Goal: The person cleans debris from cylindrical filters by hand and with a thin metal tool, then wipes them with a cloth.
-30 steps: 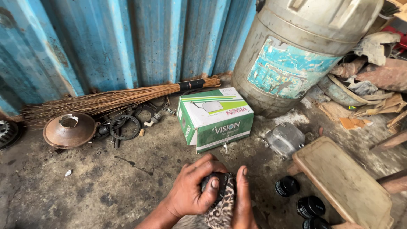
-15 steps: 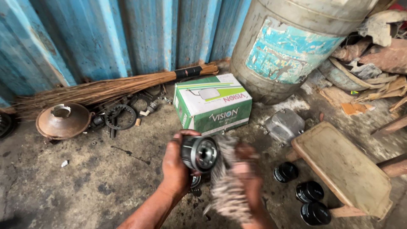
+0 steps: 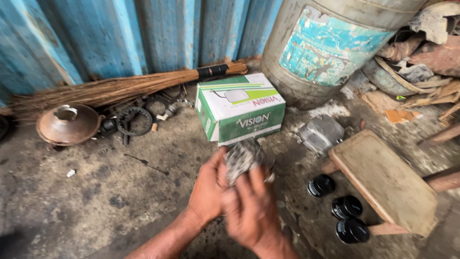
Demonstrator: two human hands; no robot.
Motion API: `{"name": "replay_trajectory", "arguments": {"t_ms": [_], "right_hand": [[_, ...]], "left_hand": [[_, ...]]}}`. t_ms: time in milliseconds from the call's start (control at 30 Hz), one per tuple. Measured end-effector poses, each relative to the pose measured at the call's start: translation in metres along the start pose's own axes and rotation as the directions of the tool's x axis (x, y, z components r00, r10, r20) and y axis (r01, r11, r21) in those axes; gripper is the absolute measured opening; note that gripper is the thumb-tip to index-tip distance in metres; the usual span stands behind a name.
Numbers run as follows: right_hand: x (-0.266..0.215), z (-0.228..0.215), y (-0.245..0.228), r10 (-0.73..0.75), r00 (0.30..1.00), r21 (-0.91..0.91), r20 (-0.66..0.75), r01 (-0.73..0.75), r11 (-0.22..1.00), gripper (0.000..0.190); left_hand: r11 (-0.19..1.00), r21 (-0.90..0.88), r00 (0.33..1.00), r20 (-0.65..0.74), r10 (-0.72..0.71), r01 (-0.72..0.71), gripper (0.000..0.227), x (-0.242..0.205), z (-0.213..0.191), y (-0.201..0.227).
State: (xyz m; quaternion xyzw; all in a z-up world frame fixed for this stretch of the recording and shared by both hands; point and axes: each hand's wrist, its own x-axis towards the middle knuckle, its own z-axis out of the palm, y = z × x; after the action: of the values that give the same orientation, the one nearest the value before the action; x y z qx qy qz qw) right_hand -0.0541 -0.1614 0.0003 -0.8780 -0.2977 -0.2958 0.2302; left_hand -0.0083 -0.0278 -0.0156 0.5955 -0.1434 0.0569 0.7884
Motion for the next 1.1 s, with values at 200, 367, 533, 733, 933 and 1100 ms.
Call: {"name": "replay_trajectory", "arguments": {"t_ms": [200,367,533,733,933,1100], "right_hand": [[-0.006,-0.003,0.055,0.720,0.677,0.609,0.155,-0.639,0.469,0.038],[-0.005,0.012,0.031,0.453,0.888,0.356,-0.079,-0.399,0.845,0.035],[0.001,0.019,0.011,0.013,0.958,0.044,-0.285,-0.001,0.999,0.035],[-0.012,0.028,0.034,0.096,0.949,0.276,-0.301,-0.010,0.961,0.039],[-0.023,0.035,0.064,0.483,0.817,0.907,0.316,-0.409,0.098,0.051],[-0.028,0.048,0.066,0.263,0.949,0.572,0.172,-0.313,0.758,0.053]], "left_hand": [[0.476,0.750,0.880,0.459,0.124,-0.459,0.036,-0.004,0.001,0.027],[0.653,0.641,0.914,0.254,0.316,-0.403,0.032,-0.010,0.003,0.027],[0.967,0.235,0.993,-0.085,-0.084,0.102,0.040,0.001,0.005,0.002],[0.877,0.480,1.000,-0.008,-0.030,0.030,0.040,-0.007,0.008,0.008],[0.307,0.720,0.782,0.580,0.226,-0.623,0.038,0.008,-0.010,0.023],[0.335,0.737,0.809,0.520,0.274,-0.587,0.037,0.009,-0.007,0.001]]}}
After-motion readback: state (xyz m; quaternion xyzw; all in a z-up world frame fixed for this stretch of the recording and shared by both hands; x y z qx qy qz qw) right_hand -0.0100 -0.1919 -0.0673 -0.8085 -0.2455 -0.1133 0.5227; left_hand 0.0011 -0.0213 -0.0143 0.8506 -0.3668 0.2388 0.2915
